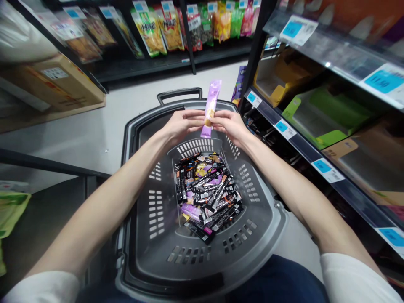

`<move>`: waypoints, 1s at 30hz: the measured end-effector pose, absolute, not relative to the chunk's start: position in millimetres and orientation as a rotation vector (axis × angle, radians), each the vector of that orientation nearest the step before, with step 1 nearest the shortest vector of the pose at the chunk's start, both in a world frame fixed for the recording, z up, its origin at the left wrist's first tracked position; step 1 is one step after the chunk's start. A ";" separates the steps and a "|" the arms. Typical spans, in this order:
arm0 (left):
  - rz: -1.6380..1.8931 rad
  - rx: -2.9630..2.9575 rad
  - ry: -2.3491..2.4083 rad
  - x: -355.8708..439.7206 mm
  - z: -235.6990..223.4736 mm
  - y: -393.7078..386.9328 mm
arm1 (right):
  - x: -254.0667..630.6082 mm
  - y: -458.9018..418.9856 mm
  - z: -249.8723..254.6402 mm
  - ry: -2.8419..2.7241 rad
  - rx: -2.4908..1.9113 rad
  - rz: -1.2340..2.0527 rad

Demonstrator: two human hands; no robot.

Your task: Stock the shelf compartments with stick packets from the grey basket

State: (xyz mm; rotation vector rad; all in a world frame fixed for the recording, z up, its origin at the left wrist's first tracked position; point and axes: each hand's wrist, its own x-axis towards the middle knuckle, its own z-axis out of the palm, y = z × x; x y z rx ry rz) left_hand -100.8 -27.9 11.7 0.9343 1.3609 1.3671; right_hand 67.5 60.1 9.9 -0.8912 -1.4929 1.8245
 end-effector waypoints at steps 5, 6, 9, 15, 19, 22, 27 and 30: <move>1.342 0.868 1.404 -100.4 5.8 -26.1 | 69.5 61.5 7.5 -1.504 -0.854 1.823; 1.338 0.861 1.418 -99.7 5.9 -26.3 | 69.7 61.5 7.2 -1.504 -0.858 1.832; 1.341 0.853 1.480 -96.6 8.8 -27.4 | 70.0 61.3 6.5 -1.501 -0.869 1.857; 1.360 0.850 1.538 -94.0 11.6 -26.4 | 69.5 61.8 4.5 -1.486 -0.883 1.899; 1.356 0.886 1.546 -95.8 10.3 -25.3 | 69.9 61.3 4.2 -1.489 -0.857 1.914; 1.352 0.892 1.559 -95.8 10.9 -24.9 | 70.8 59.9 5.8 -1.507 -0.851 1.911; 1.376 0.895 1.557 -93.2 8.9 -22.2 | 71.9 58.6 9.3 -1.504 -0.875 1.900; 1.396 0.915 1.551 -92.6 6.6 -21.4 | 72.1 58.4 10.9 -1.515 -0.893 1.891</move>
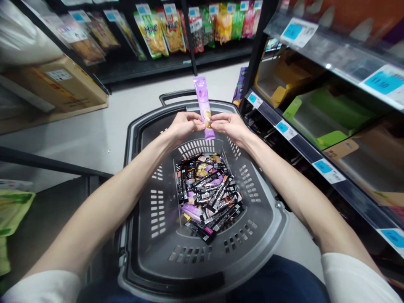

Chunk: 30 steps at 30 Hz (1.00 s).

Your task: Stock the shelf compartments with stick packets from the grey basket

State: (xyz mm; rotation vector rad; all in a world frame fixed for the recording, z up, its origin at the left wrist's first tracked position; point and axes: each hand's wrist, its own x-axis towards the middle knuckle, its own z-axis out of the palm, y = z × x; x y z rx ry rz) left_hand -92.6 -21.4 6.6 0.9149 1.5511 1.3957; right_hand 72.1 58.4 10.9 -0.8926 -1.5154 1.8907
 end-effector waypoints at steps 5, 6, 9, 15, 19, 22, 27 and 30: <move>1.361 1.064 1.611 -96.6 1.7 -22.8 | 71.8 56.9 11.2 -1.555 -0.915 1.878; 1.360 1.089 1.626 -97.6 0.3 -22.7 | 71.5 56.5 10.9 -1.562 -0.913 1.870; 1.390 1.125 1.639 -98.3 -3.3 -21.7 | 70.4 56.0 10.3 -1.564 -0.918 1.838; 1.403 1.115 1.558 -90.1 0.4 -21.9 | 69.4 57.7 9.2 -1.519 -0.947 1.780; 1.406 0.989 1.393 -84.6 6.6 -25.6 | 69.5 60.8 5.8 -1.553 -0.903 1.710; 1.425 0.929 1.330 -83.1 8.3 -27.0 | 69.2 60.9 5.5 -1.526 -0.875 1.663; 1.433 0.914 1.328 -82.4 5.2 -24.8 | 68.2 57.4 8.5 -1.541 -0.827 1.668; 1.433 0.931 1.332 -82.5 3.0 -22.8 | 67.8 58.0 8.0 -1.544 -0.835 1.675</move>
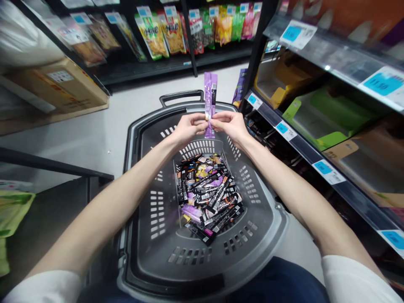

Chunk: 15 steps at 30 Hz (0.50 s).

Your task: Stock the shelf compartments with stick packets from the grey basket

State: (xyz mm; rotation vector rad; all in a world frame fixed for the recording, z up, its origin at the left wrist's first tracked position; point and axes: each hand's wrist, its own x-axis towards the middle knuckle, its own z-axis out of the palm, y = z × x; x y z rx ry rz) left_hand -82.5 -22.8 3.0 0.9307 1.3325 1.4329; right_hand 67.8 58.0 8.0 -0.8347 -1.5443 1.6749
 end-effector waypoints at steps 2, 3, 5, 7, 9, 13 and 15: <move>1.436 0.945 1.337 -83.0 2.5 -21.9 | 67.7 59.3 6.9 -1.539 -0.852 1.655; 1.441 0.950 1.343 -83.4 2.6 -21.7 | 67.7 59.9 6.4 -1.538 -0.858 1.651; 1.453 0.965 1.361 -84.1 3.3 -21.8 | 68.0 60.2 5.8 -1.554 -0.851 1.663; 1.454 0.991 1.381 -85.0 5.0 -22.4 | 68.8 59.6 5.8 -1.595 -0.821 1.678; 1.446 1.039 1.414 -86.4 7.9 -23.5 | 69.8 58.3 6.7 -1.644 -0.782 1.670; 1.451 1.139 1.471 -91.7 18.5 -26.6 | 70.8 53.7 12.9 -1.670 -0.754 1.672; 1.518 1.137 1.453 -94.6 25.7 -28.1 | 70.3 49.7 18.3 -1.619 -0.737 1.690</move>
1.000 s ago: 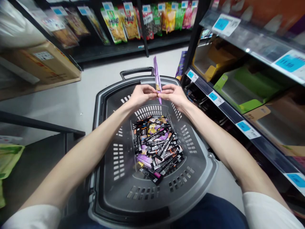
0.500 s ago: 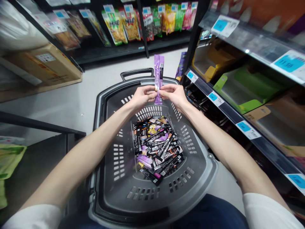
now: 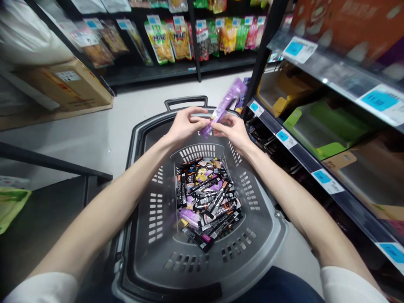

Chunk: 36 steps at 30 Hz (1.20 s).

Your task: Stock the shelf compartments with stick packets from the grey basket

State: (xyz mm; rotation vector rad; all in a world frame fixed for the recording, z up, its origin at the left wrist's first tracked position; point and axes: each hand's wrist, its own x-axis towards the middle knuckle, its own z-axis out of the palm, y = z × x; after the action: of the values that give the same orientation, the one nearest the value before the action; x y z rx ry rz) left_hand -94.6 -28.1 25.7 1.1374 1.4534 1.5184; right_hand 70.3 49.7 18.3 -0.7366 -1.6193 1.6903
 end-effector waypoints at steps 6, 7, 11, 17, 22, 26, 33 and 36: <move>1.712 1.120 1.207 -92.2 44.2 -33.3 | 69.2 34.9 33.2 -1.531 -0.680 1.617; 1.719 1.119 1.187 -90.0 45.8 -34.3 | 69.5 33.3 34.9 -1.532 -0.692 1.596; 1.735 1.138 1.156 -83.4 48.1 -37.3 | 71.1 31.0 38.5 -1.506 -0.695 1.580; 1.756 1.126 1.113 -85.1 45.6 -36.3 | 71.1 32.9 34.6 -1.481 -0.662 1.611; 1.759 1.172 1.169 -86.8 42.1 -35.2 | 71.5 35.2 32.5 -1.489 -0.702 1.613; 1.802 1.322 1.257 -87.0 38.2 -33.9 | 71.0 40.1 28.9 -1.444 -0.650 1.689; 1.754 1.539 1.291 -84.2 37.4 -39.0 | 73.9 44.0 36.4 -1.447 -0.772 1.669; 1.677 1.591 1.331 -75.1 43.8 -52.3 | 86.4 47.8 52.4 -1.446 -0.722 1.757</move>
State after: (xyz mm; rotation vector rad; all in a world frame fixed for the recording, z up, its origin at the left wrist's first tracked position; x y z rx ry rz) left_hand -75.1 -52.3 43.8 1.5908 1.3313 1.6767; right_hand 86.4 47.8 52.4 -0.7221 -1.4463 1.7567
